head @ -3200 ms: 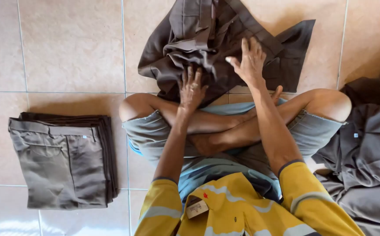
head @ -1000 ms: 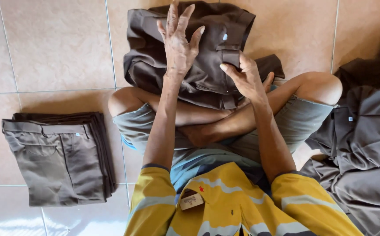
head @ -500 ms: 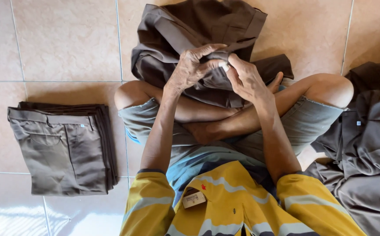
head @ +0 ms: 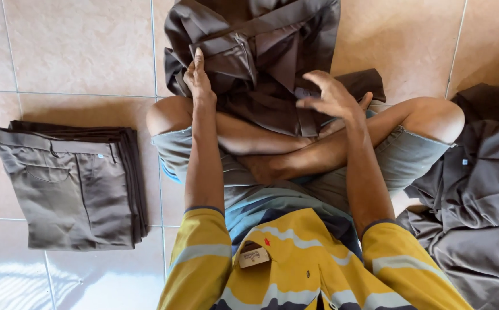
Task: The person sits cross-legged on a tiled floor and folds a pair of brown trousers by hand. They smooth the fabric, fold the legs together, then fold the garment in half and in thirds, placing the finished item on a stack of similar trousers. The process is repeated with another pair of trousers.
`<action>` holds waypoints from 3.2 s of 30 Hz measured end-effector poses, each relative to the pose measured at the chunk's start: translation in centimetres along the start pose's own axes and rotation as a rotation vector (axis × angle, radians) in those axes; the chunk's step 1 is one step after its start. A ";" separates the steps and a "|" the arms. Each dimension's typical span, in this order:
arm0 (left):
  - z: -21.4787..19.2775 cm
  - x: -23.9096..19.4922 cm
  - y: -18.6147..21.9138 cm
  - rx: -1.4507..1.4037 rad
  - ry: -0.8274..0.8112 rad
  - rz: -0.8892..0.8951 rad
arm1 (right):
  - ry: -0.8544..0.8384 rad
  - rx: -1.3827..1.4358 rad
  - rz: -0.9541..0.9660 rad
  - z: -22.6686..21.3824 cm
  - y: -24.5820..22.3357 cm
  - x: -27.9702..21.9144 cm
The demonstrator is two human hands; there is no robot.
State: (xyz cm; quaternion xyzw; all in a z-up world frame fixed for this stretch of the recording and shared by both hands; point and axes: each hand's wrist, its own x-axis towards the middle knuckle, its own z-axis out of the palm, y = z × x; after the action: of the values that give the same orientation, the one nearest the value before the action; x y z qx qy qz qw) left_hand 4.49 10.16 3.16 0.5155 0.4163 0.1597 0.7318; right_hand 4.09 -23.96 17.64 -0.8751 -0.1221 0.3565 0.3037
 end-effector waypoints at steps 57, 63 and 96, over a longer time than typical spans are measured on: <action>9.3 -16.9 17.4 0.171 -1.021 0.601 | 0.635 0.502 -0.722 -6.7 -11.9 -2.6; 9.3 -16.7 16.9 0.120 -0.971 0.541 | 0.667 0.470 -0.782 -5.0 -11.0 -1.5; -5.2 6.3 6.2 0.162 0.403 0.389 | 0.693 -0.723 0.557 -4.5 17.5 11.5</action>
State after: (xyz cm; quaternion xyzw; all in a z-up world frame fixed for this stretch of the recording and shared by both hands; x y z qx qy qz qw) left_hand 5.45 20.15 5.21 0.6005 0.4579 0.3622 0.5464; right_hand 15.47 -34.75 3.03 -0.9883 0.1054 0.0506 -0.0981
